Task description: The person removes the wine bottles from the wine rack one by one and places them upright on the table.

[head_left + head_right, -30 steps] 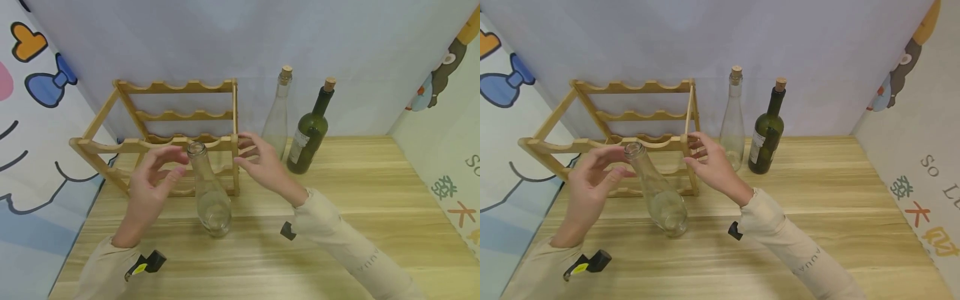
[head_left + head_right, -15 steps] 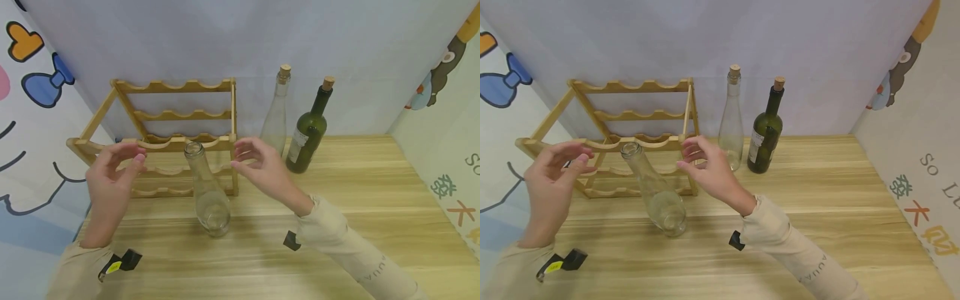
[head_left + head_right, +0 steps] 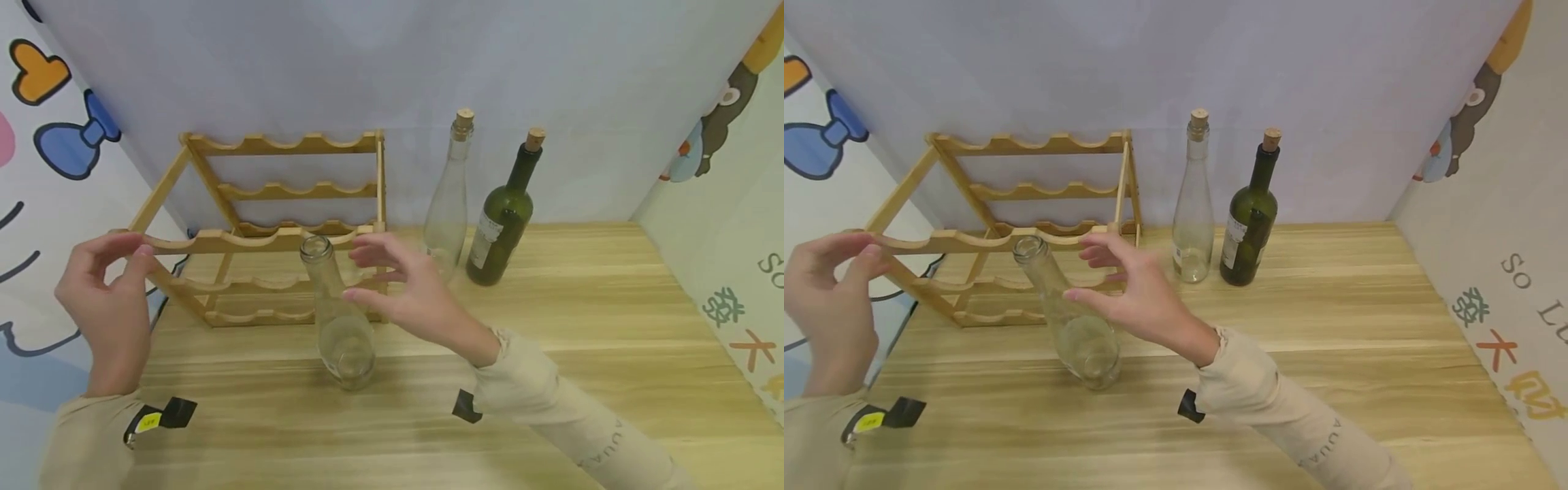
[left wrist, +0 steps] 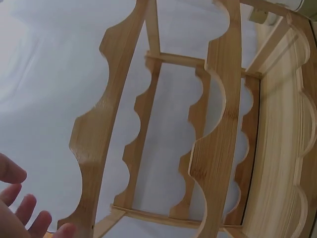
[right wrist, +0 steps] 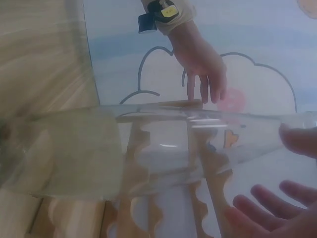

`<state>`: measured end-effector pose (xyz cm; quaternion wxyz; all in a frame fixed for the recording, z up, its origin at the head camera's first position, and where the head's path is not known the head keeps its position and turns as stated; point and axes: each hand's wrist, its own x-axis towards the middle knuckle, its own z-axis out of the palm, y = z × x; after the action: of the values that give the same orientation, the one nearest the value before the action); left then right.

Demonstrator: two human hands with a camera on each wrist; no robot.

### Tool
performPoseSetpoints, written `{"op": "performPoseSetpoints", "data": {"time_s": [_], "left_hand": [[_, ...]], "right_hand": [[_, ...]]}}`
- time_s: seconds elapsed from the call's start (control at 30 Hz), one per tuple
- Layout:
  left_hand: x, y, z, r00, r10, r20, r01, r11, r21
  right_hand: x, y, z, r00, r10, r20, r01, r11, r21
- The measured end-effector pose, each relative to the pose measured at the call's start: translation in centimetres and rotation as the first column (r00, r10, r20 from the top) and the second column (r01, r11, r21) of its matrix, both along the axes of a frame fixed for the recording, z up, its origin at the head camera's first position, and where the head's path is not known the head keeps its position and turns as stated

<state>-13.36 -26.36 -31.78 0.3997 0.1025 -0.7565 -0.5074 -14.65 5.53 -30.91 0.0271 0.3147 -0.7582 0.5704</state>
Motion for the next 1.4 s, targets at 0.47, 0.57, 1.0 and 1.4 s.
{"op": "performPoseSetpoints", "data": {"time_s": [0.47, 0.57, 1.0, 1.4], "left_hand": [[-3.2, -3.0, -3.0, 0.988, -0.017, 0.155, 0.011, 0.999, 0.039], [-3.8, -4.0, -4.1, 0.993, -0.031, 0.110, 0.030, 1.000, 0.008], [-4.3, -4.1, -4.8, 0.996, -0.090, 0.015, 0.086, 0.983, 0.162], [-4.1, -3.6, -4.7, 0.998, -0.053, 0.023, 0.048, 0.980, 0.193]], "right_hand": [[0.4, -2.7, -0.9, 0.986, 0.144, -0.086, -0.133, 0.984, 0.119], [0.4, -2.8, -1.0, 0.983, 0.155, -0.095, -0.142, 0.980, 0.138], [0.7, -2.8, -1.3, 0.979, 0.152, -0.136, -0.141, 0.986, 0.089], [0.9, -1.6, -1.3, 0.981, 0.057, -0.186, -0.056, 0.998, 0.012]]}}
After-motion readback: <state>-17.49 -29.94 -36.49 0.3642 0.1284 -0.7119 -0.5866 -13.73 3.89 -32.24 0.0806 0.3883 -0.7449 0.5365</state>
